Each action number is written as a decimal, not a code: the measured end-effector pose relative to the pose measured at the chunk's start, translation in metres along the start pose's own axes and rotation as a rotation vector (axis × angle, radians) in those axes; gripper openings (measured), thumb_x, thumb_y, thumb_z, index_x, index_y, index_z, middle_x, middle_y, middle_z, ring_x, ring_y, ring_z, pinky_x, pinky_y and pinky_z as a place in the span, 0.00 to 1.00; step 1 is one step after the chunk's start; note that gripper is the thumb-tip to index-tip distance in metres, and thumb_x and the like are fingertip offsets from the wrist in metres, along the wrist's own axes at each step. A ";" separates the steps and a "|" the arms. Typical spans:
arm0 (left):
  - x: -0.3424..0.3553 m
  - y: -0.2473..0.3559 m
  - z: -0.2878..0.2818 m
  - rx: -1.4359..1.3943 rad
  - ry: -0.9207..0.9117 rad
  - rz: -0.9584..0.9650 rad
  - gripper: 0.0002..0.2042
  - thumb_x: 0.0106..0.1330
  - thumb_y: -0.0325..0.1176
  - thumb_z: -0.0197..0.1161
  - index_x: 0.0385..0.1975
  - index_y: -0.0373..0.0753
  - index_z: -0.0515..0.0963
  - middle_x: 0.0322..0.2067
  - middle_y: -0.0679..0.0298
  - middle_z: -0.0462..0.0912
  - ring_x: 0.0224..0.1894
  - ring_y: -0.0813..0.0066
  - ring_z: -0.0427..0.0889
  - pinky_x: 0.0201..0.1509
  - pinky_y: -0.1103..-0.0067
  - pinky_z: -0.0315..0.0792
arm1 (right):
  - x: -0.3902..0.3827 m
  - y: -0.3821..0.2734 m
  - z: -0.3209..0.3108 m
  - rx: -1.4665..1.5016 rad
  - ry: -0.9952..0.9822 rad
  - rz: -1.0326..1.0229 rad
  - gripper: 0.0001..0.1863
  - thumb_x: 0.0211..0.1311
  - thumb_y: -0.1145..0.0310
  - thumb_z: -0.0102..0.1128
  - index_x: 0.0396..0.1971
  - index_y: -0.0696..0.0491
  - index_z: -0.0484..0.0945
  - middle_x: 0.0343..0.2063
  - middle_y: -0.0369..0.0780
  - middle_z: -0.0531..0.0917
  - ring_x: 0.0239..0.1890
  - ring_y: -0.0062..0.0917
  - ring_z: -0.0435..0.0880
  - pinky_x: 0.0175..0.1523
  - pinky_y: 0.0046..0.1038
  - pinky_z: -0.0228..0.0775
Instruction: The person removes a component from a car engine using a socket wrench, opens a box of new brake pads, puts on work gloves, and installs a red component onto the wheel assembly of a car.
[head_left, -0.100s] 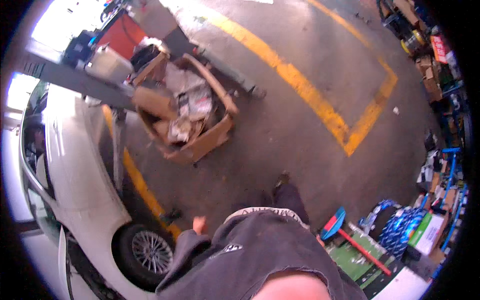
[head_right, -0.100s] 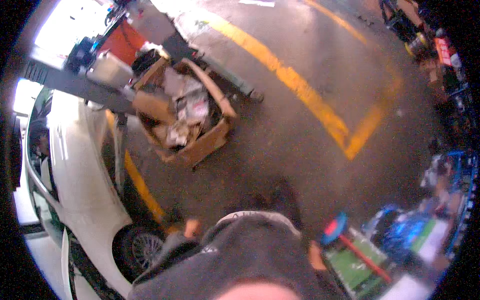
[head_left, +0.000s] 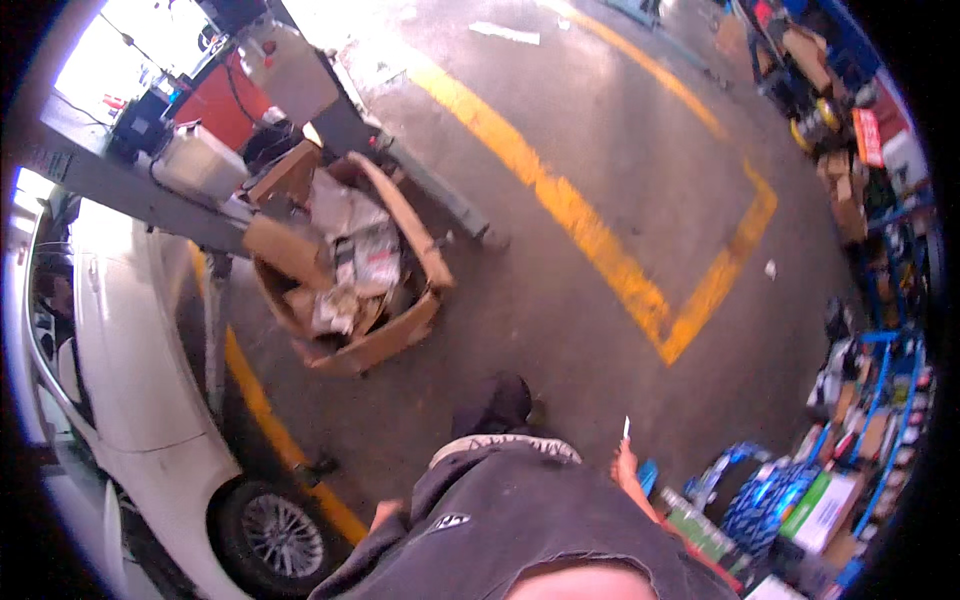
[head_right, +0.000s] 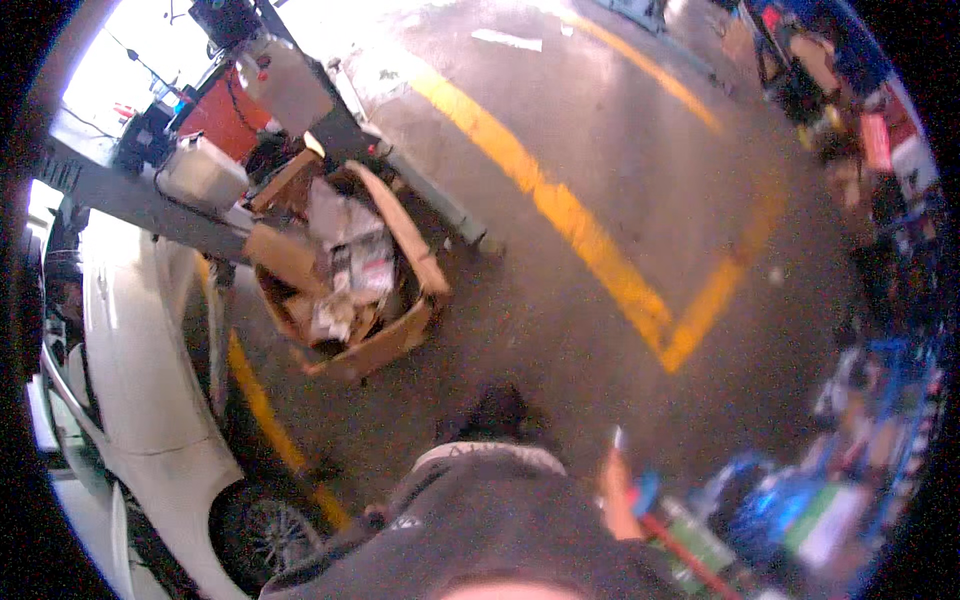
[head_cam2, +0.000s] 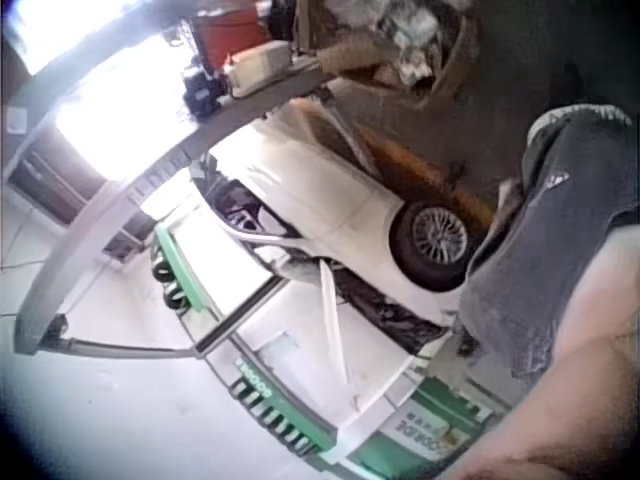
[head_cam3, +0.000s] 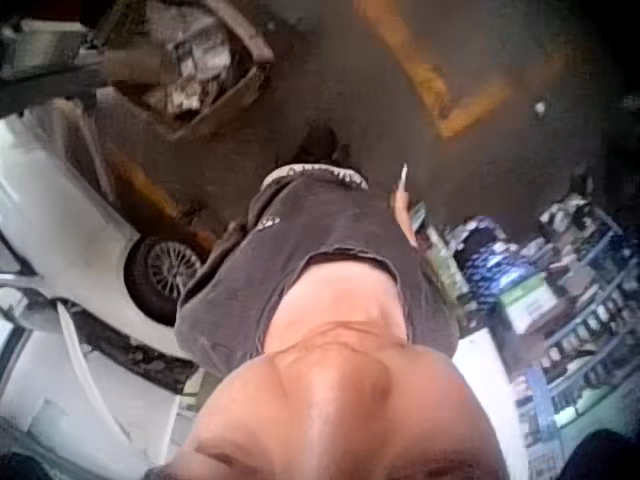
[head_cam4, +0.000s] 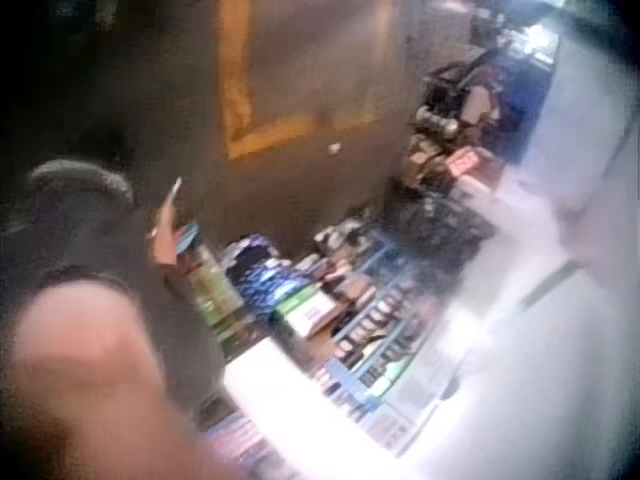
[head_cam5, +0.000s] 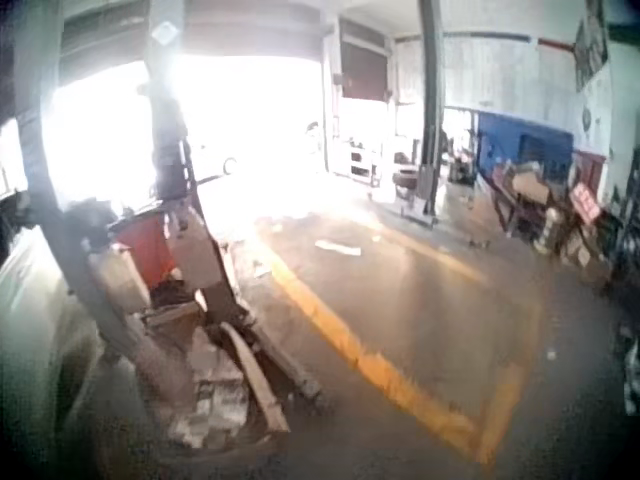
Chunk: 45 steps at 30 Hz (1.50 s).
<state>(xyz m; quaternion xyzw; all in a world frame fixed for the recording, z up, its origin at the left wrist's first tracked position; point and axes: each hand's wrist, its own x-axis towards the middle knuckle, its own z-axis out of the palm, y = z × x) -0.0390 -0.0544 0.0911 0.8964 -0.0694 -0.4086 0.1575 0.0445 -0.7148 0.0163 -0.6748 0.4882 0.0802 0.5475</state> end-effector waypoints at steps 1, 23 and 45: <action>-0.016 0.018 -0.032 0.009 -0.101 -0.088 0.12 0.61 0.38 0.56 0.33 0.40 0.84 0.40 0.57 0.86 0.46 0.61 0.84 0.42 0.65 0.78 | 0.021 -0.054 0.033 -0.090 -0.006 -0.009 0.33 0.63 0.31 0.47 0.45 0.48 0.74 0.13 0.32 0.69 0.09 0.21 0.65 0.14 0.24 0.56; 0.691 -0.022 -0.948 -1.338 0.851 -0.462 0.11 0.66 0.31 0.59 0.44 0.33 0.79 0.31 0.61 0.84 0.31 0.76 0.82 0.34 0.78 0.77 | 0.505 -0.817 0.601 -0.495 -0.166 0.435 0.35 0.61 0.32 0.51 0.26 0.56 0.77 0.17 0.40 0.76 0.20 0.31 0.73 0.27 0.37 0.63; 0.894 -0.480 -1.753 -2.103 1.193 0.809 0.31 0.66 0.39 0.65 0.66 0.42 0.61 0.57 0.57 0.73 0.53 0.68 0.77 0.53 0.74 0.73 | 0.103 -1.611 1.635 0.161 -1.173 -1.055 0.27 0.69 0.46 0.53 0.32 0.60 0.76 0.25 0.39 0.78 0.28 0.22 0.78 0.36 0.24 0.71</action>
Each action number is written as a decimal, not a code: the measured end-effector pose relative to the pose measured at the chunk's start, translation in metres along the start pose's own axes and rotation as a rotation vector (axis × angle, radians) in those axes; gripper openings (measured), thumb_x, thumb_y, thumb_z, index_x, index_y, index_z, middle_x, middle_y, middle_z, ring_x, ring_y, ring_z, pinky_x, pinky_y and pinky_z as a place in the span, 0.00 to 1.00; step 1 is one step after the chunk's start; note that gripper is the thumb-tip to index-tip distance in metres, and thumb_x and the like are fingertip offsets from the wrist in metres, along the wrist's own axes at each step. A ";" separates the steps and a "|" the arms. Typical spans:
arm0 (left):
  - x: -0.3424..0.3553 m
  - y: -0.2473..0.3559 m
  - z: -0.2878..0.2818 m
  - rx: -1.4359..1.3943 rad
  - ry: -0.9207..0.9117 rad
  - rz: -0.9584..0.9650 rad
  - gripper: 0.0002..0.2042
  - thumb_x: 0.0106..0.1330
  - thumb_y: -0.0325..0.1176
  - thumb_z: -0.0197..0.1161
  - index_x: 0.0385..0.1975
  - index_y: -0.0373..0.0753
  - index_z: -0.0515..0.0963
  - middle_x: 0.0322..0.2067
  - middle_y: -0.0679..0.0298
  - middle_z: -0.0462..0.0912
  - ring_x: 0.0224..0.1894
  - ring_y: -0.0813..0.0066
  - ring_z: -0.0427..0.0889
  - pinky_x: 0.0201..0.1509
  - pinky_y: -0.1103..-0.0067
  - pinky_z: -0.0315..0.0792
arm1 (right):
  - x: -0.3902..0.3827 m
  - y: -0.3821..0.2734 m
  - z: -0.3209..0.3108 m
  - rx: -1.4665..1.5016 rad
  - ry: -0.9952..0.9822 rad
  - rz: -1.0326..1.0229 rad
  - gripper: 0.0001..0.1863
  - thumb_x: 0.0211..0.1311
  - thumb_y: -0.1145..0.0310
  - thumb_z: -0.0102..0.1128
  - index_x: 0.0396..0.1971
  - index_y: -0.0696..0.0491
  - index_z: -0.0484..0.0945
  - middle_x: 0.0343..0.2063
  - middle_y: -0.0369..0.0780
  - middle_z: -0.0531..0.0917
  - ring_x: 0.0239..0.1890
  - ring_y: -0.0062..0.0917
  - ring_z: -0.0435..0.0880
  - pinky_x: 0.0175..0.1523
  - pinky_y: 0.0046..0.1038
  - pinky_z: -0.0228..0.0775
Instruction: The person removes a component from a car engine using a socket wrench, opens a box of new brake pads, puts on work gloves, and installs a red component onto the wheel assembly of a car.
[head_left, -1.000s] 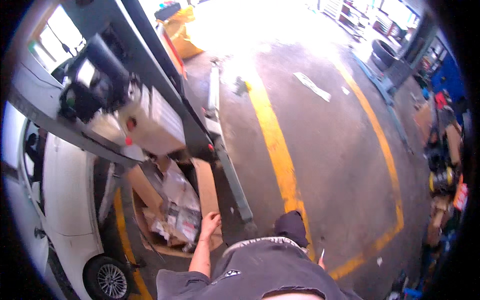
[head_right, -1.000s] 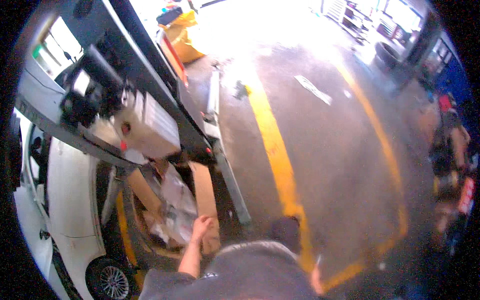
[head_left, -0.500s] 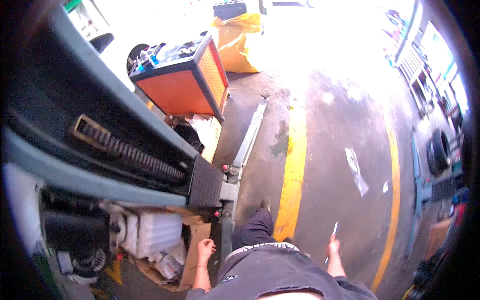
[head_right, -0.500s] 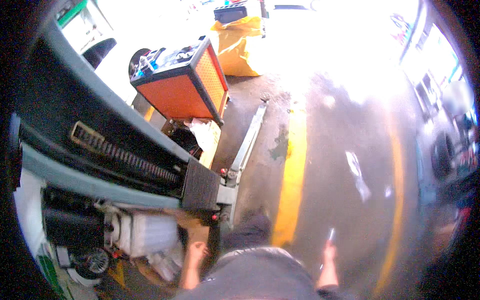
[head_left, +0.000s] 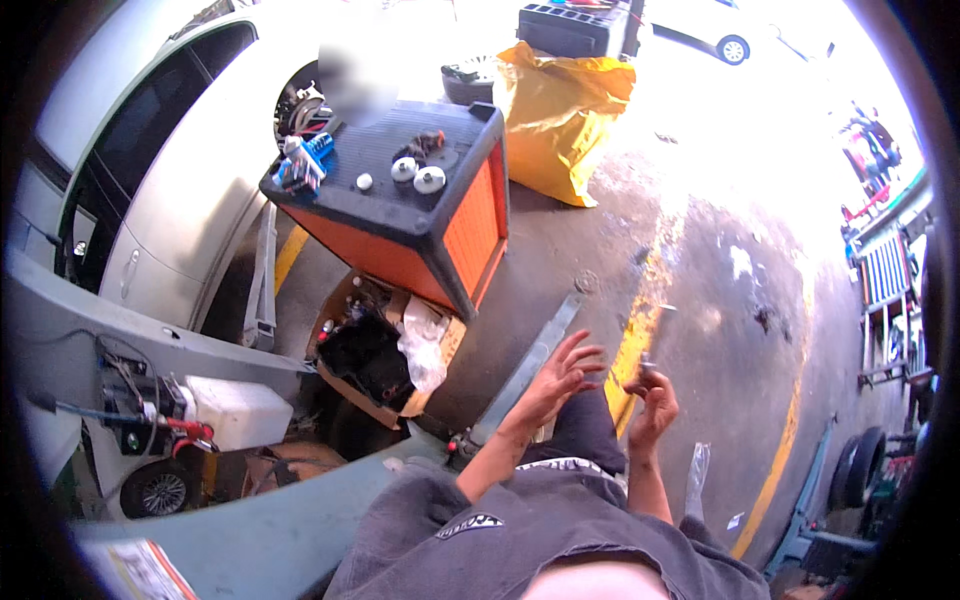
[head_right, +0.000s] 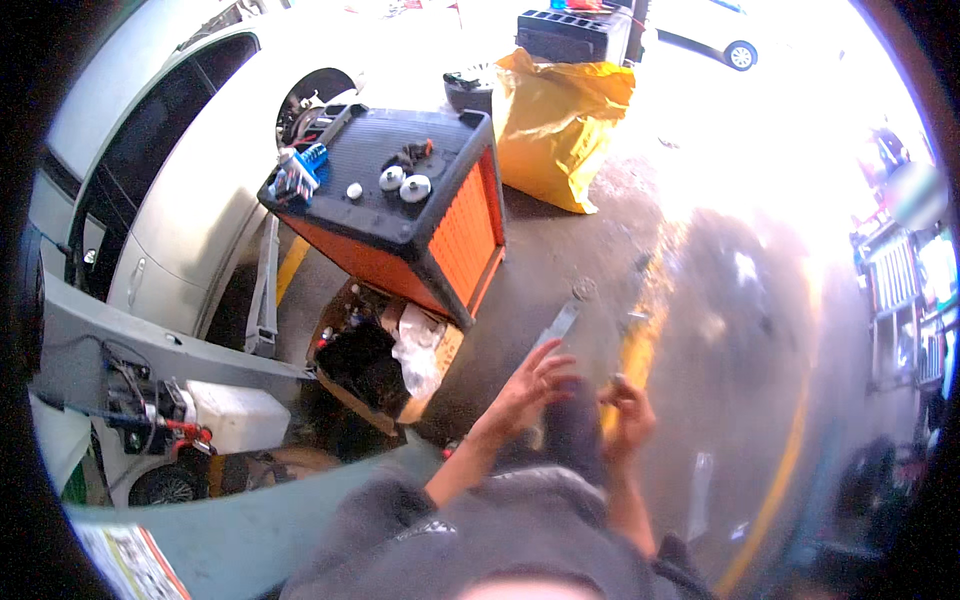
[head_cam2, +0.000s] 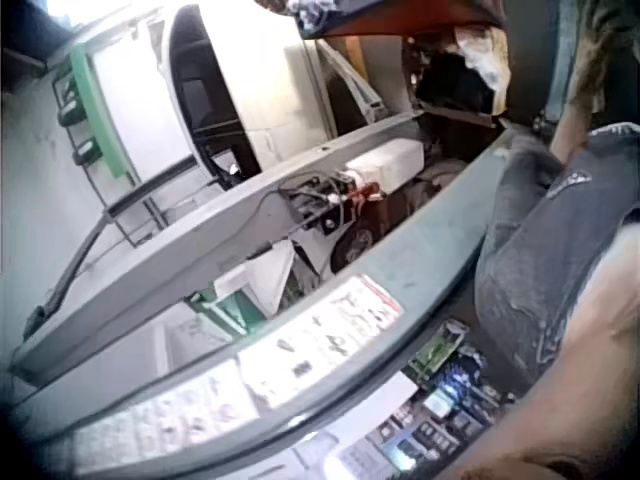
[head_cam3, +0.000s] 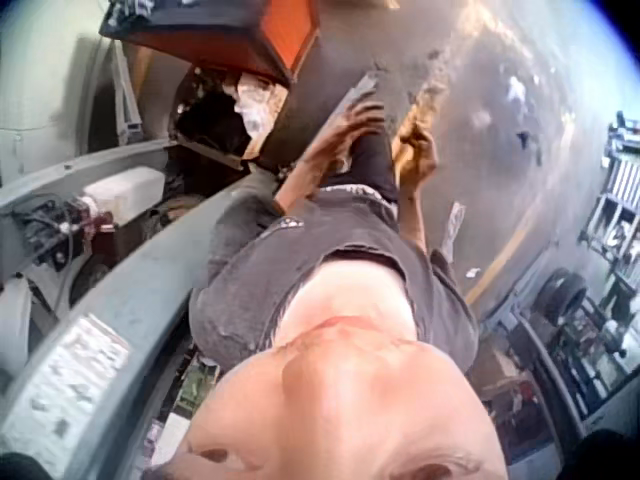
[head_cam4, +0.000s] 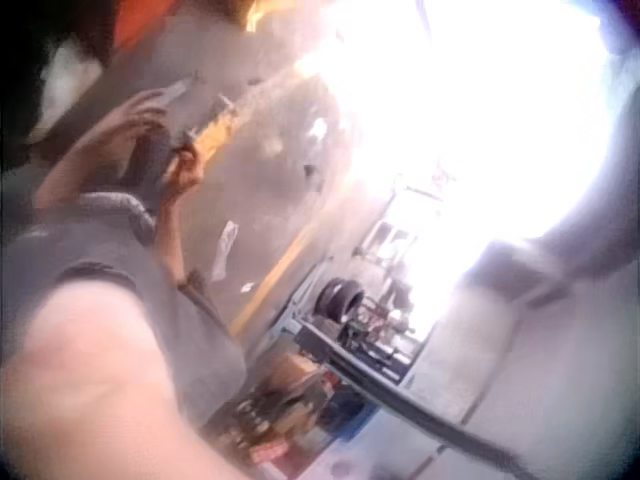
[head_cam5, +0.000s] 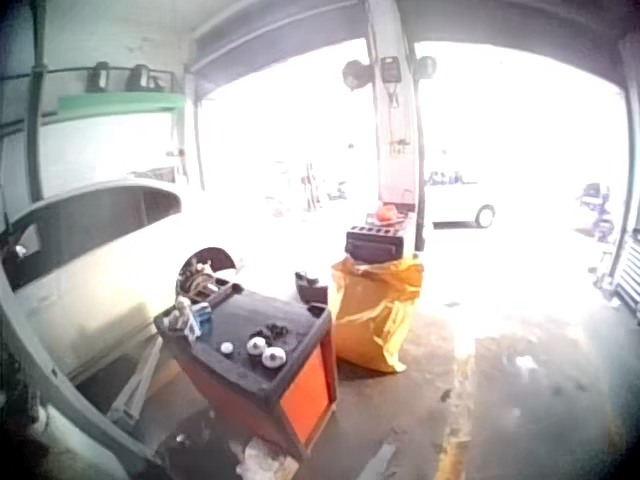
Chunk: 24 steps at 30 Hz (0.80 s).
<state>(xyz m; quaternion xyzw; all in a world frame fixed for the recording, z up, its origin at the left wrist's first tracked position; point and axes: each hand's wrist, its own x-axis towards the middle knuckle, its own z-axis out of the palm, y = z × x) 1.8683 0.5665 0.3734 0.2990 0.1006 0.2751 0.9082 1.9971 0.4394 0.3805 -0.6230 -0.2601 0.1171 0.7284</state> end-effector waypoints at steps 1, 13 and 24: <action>0.033 0.023 0.011 -0.019 0.056 0.031 0.28 0.66 0.37 0.65 0.64 0.42 0.64 0.52 0.57 0.76 0.47 0.70 0.79 0.47 0.76 0.74 | 0.038 -0.003 0.021 -0.029 -0.101 -0.135 0.26 0.70 0.49 0.52 0.29 0.61 0.76 0.26 0.42 0.79 0.30 0.26 0.79 0.39 0.28 0.72; 0.281 0.246 -0.133 0.589 1.032 0.144 0.04 0.60 0.27 0.66 0.26 0.35 0.79 0.21 0.72 0.76 0.23 0.87 0.71 0.27 0.85 0.61 | 0.593 0.278 0.475 -0.263 -0.796 0.183 0.18 0.71 0.58 0.49 0.43 0.56 0.80 0.43 0.38 0.84 0.48 0.26 0.81 0.53 0.26 0.70; 0.479 0.317 -0.170 0.245 1.853 -0.028 0.07 0.59 0.30 0.69 0.32 0.34 0.82 0.20 0.71 0.77 0.20 0.89 0.69 0.22 0.89 0.56 | 0.528 0.426 0.787 -0.154 -1.506 0.480 0.24 0.69 0.54 0.49 0.49 0.59 0.78 0.46 0.52 0.81 0.53 0.41 0.79 0.59 0.37 0.67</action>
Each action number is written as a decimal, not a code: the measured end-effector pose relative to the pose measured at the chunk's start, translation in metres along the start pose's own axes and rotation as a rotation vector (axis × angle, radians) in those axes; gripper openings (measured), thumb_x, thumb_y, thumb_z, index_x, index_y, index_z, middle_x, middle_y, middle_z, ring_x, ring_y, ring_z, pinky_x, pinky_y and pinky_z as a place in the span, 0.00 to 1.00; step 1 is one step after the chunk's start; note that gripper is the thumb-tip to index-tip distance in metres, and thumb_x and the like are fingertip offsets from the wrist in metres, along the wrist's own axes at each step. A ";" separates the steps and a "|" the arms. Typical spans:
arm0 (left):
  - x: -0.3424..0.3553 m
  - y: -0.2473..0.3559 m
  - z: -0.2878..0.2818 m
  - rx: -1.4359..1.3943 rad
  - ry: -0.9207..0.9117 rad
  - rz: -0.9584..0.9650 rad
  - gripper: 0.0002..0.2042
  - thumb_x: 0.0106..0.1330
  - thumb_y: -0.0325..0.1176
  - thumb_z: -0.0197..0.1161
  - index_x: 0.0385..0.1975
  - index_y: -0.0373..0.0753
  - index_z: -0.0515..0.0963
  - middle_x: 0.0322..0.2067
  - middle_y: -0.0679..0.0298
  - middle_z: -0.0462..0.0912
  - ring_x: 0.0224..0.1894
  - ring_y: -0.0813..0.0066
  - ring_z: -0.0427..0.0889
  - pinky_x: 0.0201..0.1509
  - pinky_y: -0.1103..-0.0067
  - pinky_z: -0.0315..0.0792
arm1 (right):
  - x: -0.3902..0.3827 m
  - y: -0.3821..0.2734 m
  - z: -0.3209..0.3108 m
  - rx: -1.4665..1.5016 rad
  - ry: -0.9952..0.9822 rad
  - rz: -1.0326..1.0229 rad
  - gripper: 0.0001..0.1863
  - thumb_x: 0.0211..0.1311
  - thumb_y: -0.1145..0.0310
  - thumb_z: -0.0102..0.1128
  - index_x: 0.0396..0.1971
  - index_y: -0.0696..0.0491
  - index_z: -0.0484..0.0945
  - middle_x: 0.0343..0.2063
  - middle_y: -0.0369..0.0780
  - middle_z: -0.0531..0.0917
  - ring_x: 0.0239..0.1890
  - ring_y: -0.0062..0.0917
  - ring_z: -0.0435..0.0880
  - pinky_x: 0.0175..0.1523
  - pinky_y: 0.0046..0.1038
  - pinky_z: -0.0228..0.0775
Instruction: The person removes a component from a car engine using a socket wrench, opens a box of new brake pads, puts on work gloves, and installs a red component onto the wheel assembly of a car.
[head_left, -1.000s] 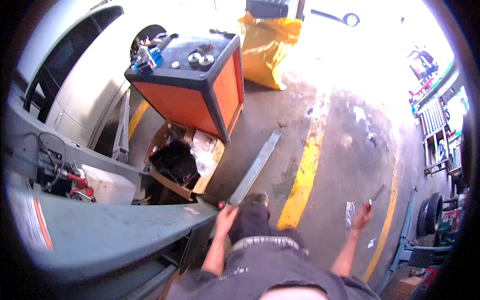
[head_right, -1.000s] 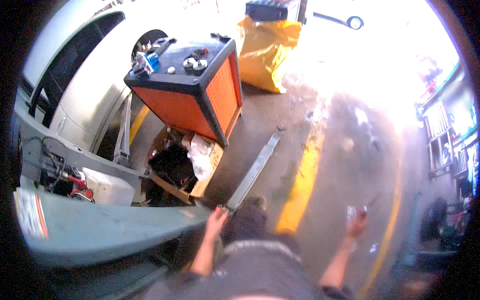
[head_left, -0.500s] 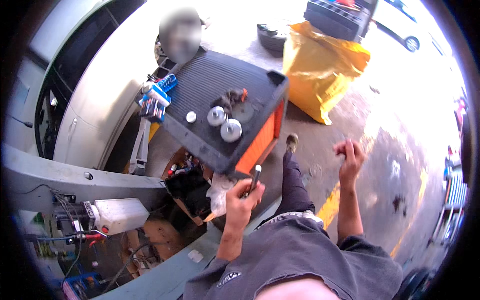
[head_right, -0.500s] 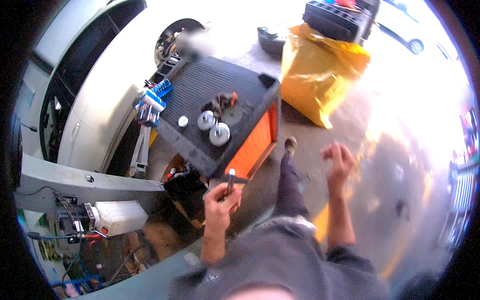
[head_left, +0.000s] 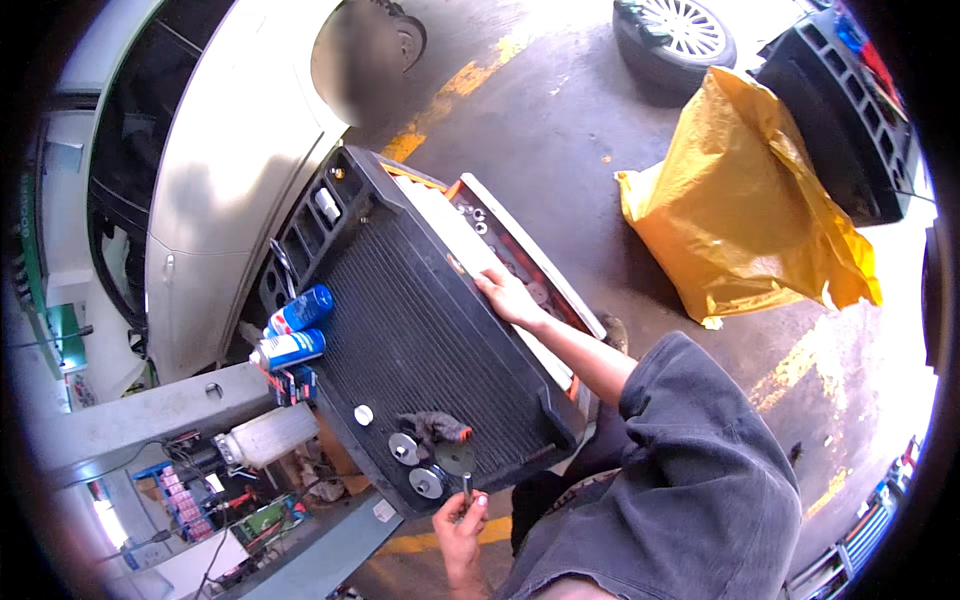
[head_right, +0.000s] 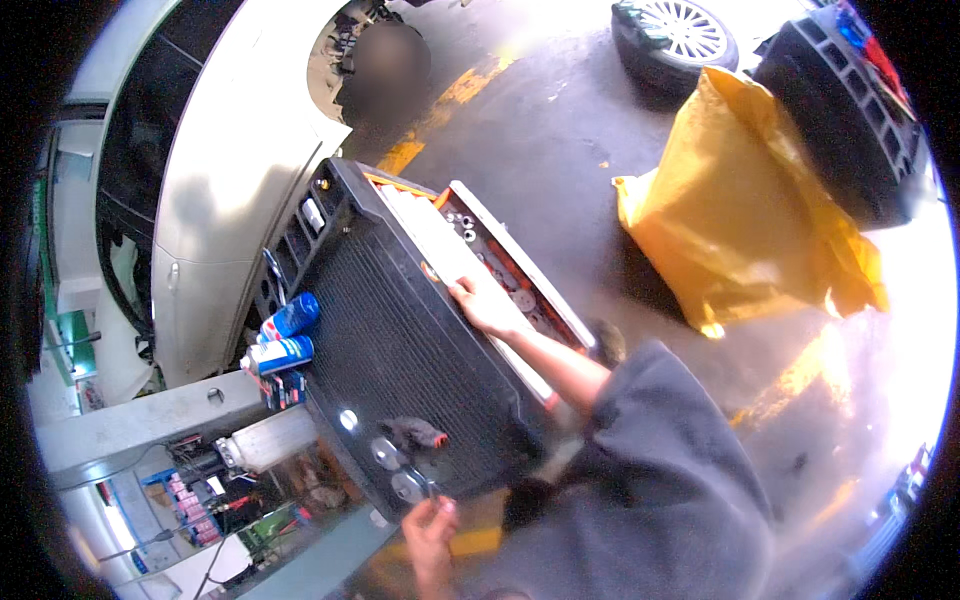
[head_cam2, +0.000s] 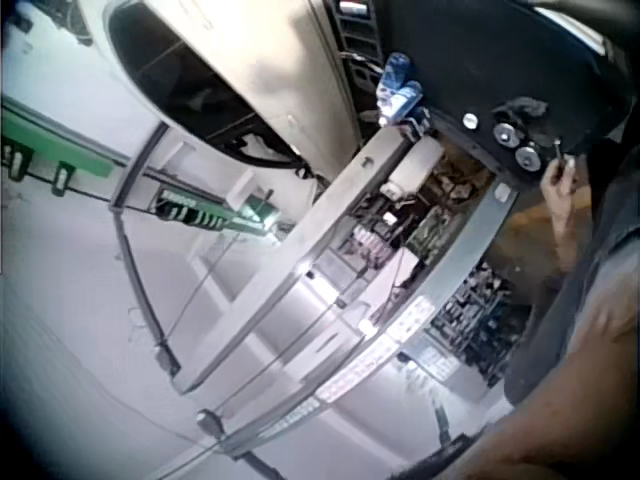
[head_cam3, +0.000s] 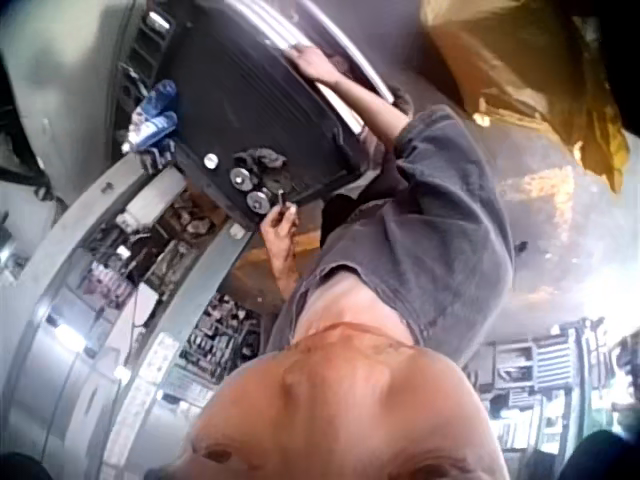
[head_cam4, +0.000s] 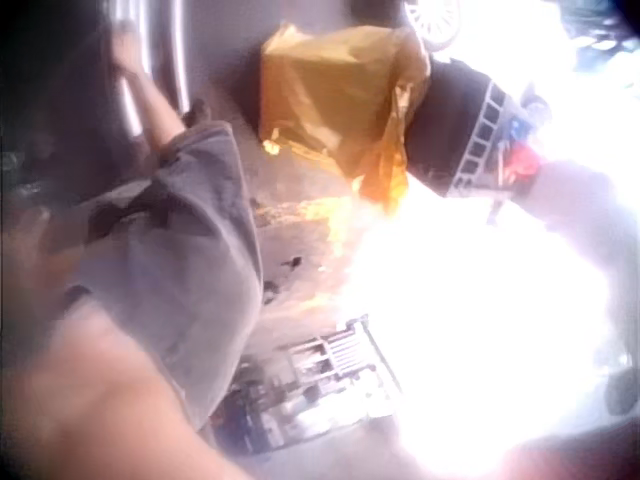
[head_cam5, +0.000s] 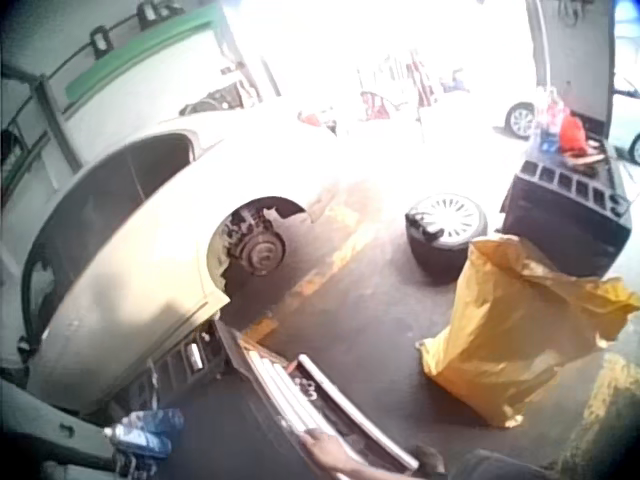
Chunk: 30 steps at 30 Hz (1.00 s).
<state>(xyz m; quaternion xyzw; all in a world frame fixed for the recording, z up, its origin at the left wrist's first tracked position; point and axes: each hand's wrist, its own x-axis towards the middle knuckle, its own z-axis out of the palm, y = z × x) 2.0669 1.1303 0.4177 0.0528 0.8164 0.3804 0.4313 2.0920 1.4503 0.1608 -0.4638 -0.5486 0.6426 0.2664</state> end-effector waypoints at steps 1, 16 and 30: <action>-0.002 0.004 0.013 -0.009 0.048 -0.011 0.07 0.60 0.30 0.69 0.33 0.34 0.82 0.21 0.71 0.77 0.20 0.90 0.68 0.22 0.89 0.56 | 0.011 -0.007 0.003 -0.064 -0.035 0.020 0.24 0.70 0.53 0.48 0.50 0.59 0.77 0.45 0.51 0.82 0.51 0.39 0.80 0.58 0.35 0.67; -0.013 -0.007 0.070 0.195 0.108 -0.054 0.10 0.64 0.32 0.67 0.40 0.34 0.82 0.24 0.72 0.78 0.22 0.90 0.69 0.23 0.90 0.58 | 0.273 -0.010 0.049 -0.138 0.066 0.046 0.25 0.68 0.50 0.52 0.55 0.54 0.75 0.48 0.42 0.82 0.50 0.32 0.80 0.55 0.34 0.71; -0.024 -0.023 0.058 -0.140 0.370 -0.258 0.06 0.66 0.33 0.65 0.35 0.37 0.80 0.19 0.71 0.73 0.16 0.88 0.64 0.18 0.87 0.54 | 0.309 -0.006 0.058 0.154 0.020 0.217 0.27 0.55 0.45 0.66 0.34 0.59 0.84 0.25 0.42 0.84 0.31 0.26 0.82 0.39 0.31 0.71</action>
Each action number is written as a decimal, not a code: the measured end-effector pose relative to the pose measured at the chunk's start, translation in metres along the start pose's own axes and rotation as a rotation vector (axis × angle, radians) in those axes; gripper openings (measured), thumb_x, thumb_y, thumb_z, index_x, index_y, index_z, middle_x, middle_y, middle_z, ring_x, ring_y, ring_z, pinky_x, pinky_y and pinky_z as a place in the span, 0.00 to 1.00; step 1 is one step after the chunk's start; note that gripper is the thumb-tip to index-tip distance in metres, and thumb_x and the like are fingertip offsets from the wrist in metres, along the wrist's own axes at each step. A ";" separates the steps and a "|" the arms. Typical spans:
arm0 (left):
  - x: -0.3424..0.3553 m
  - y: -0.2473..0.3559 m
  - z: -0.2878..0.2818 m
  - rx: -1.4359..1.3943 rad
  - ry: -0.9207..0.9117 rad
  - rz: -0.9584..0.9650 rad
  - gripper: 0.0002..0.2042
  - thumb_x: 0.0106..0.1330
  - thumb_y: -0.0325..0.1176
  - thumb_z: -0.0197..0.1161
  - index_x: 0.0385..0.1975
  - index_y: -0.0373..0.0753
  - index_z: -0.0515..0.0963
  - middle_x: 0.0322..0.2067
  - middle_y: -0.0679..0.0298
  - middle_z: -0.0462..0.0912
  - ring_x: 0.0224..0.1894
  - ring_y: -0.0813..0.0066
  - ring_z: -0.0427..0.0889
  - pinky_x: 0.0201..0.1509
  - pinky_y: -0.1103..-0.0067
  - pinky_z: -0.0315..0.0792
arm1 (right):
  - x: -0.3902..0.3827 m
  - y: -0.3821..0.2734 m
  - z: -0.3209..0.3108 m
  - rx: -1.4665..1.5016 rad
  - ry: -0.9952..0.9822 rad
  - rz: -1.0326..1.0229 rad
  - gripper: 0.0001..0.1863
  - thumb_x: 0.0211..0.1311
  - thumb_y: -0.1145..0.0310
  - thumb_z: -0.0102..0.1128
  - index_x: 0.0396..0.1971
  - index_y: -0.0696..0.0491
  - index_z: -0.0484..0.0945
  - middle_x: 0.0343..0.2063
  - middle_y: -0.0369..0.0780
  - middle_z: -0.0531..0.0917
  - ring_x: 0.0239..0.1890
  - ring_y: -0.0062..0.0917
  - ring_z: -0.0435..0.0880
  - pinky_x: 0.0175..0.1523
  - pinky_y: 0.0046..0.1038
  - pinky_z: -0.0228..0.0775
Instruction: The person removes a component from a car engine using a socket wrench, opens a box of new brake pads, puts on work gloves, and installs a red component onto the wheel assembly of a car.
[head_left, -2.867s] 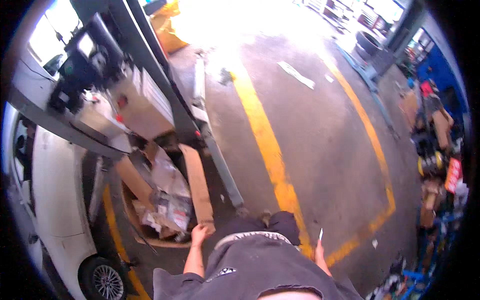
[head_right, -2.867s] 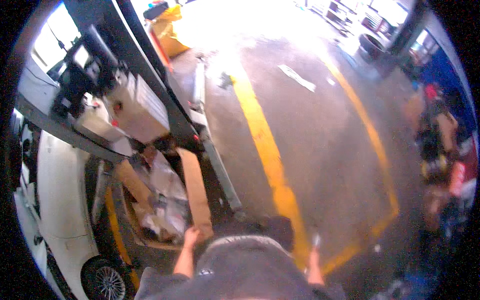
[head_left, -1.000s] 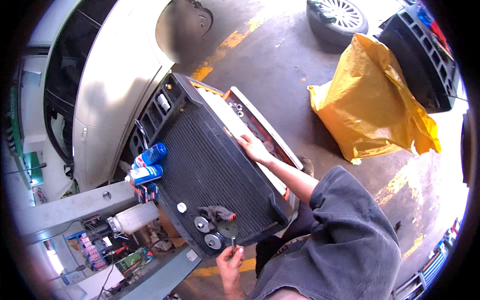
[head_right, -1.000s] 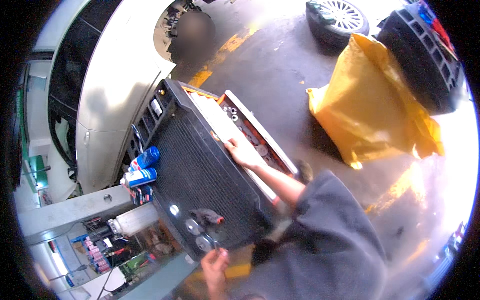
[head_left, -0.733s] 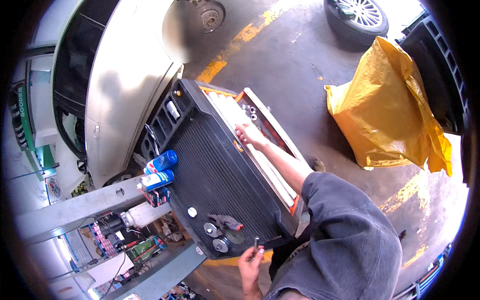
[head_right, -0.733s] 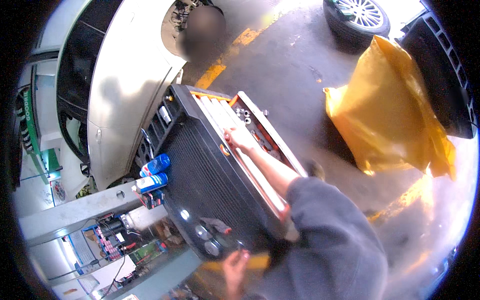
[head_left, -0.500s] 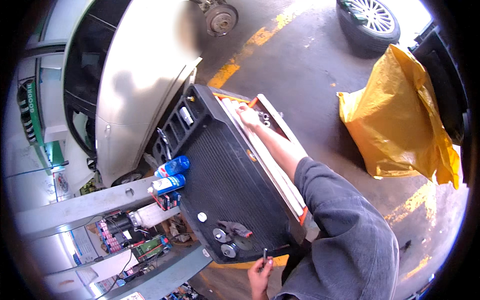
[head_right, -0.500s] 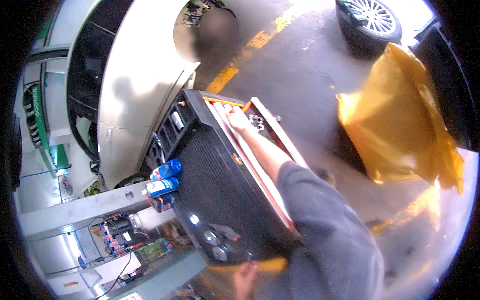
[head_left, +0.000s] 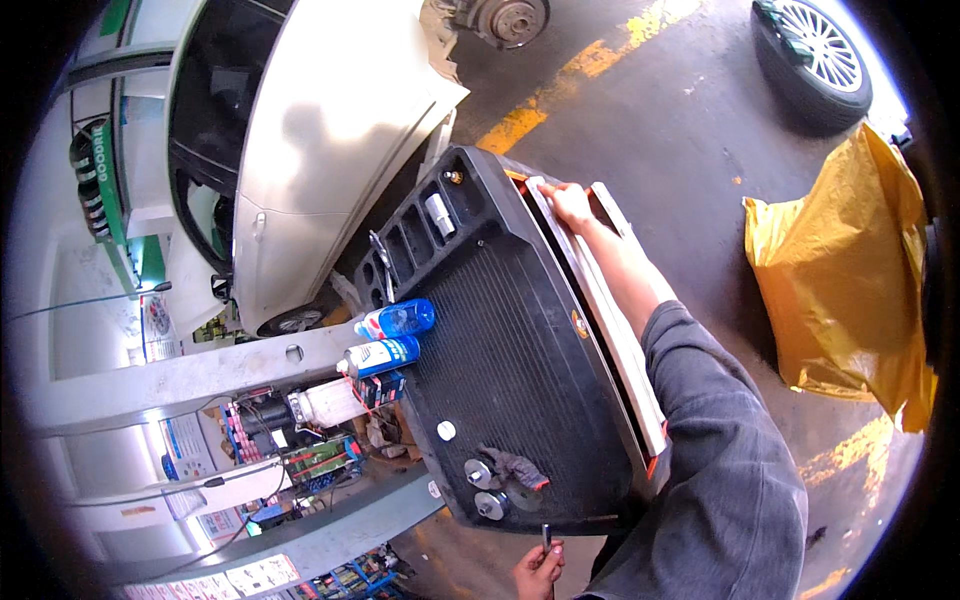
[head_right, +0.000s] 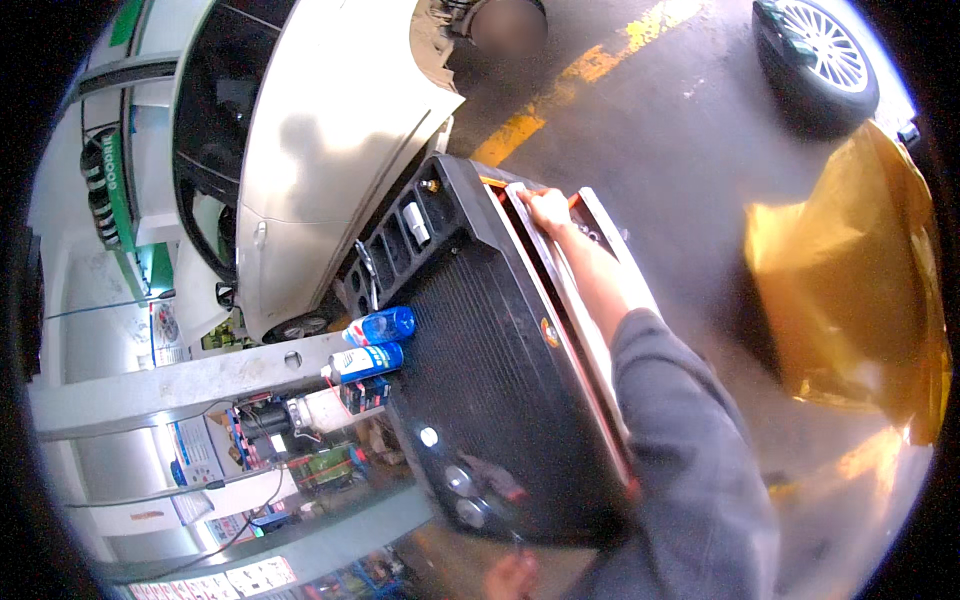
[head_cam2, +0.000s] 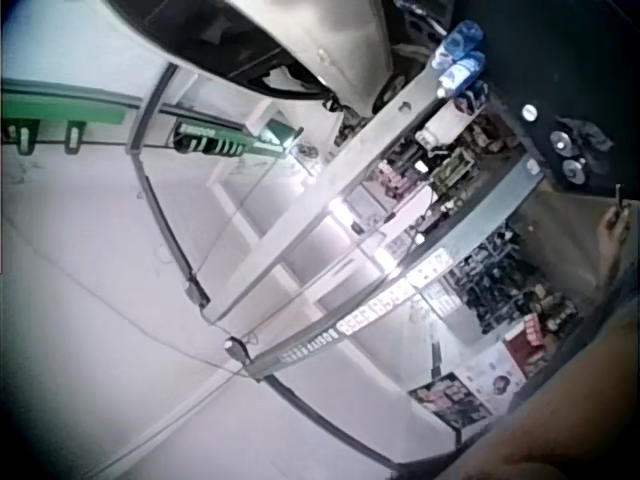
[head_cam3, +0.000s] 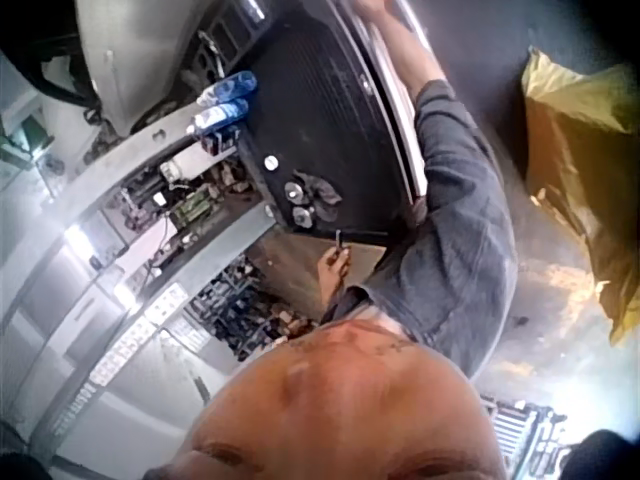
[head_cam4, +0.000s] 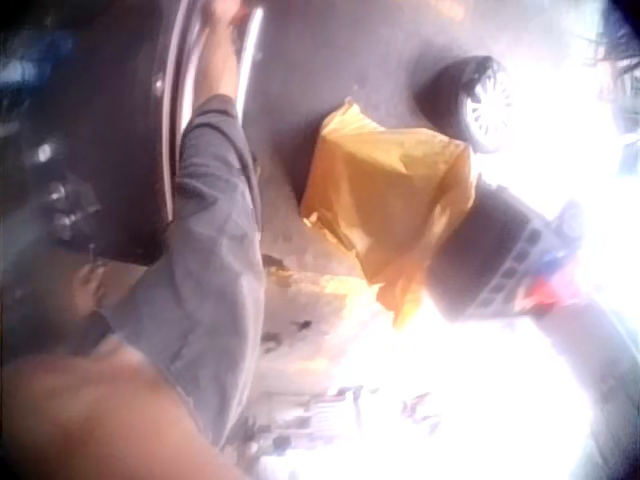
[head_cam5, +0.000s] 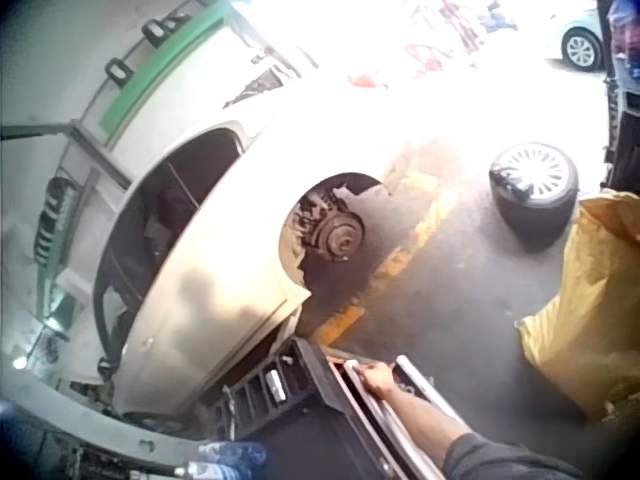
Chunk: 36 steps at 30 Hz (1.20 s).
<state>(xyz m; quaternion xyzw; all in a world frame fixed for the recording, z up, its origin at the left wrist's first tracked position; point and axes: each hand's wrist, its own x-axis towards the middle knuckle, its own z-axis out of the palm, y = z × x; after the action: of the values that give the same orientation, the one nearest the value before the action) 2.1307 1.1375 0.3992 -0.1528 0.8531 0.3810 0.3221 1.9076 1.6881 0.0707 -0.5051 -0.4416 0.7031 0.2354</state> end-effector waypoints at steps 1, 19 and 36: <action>0.001 0.002 -0.001 -0.004 -0.004 -0.006 0.06 0.66 0.33 0.65 0.36 0.37 0.80 0.19 0.71 0.73 0.16 0.87 0.64 0.18 0.87 0.54 | 0.004 -0.004 -0.016 -0.039 0.017 -0.010 0.29 0.56 0.44 0.64 0.37 0.59 0.84 0.27 0.42 0.85 0.32 0.27 0.83 0.41 0.31 0.72; 0.045 -0.029 -0.021 0.029 -0.136 -0.058 0.08 0.65 0.34 0.65 0.38 0.36 0.81 0.23 0.71 0.77 0.23 0.84 0.72 0.26 0.85 0.64 | -0.015 -0.011 -0.139 0.303 0.167 -0.292 0.35 0.66 0.49 0.54 0.62 0.63 0.66 0.61 0.52 0.71 0.65 0.37 0.67 0.69 0.35 0.56; -0.005 -0.003 -0.017 0.026 -0.054 -0.020 0.10 0.67 0.35 0.62 0.41 0.36 0.80 0.21 0.72 0.73 0.17 0.87 0.64 0.19 0.87 0.54 | -0.041 -0.064 0.006 0.057 -0.282 0.184 0.39 0.59 0.36 0.54 0.46 0.62 0.81 0.46 0.55 0.82 0.51 0.40 0.81 0.56 0.37 0.69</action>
<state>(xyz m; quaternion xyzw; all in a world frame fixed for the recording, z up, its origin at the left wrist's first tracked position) 2.1286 1.1229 0.4086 -0.1468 0.8474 0.3708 0.3507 1.9106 1.6859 0.1470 -0.4328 -0.4020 0.7979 0.1200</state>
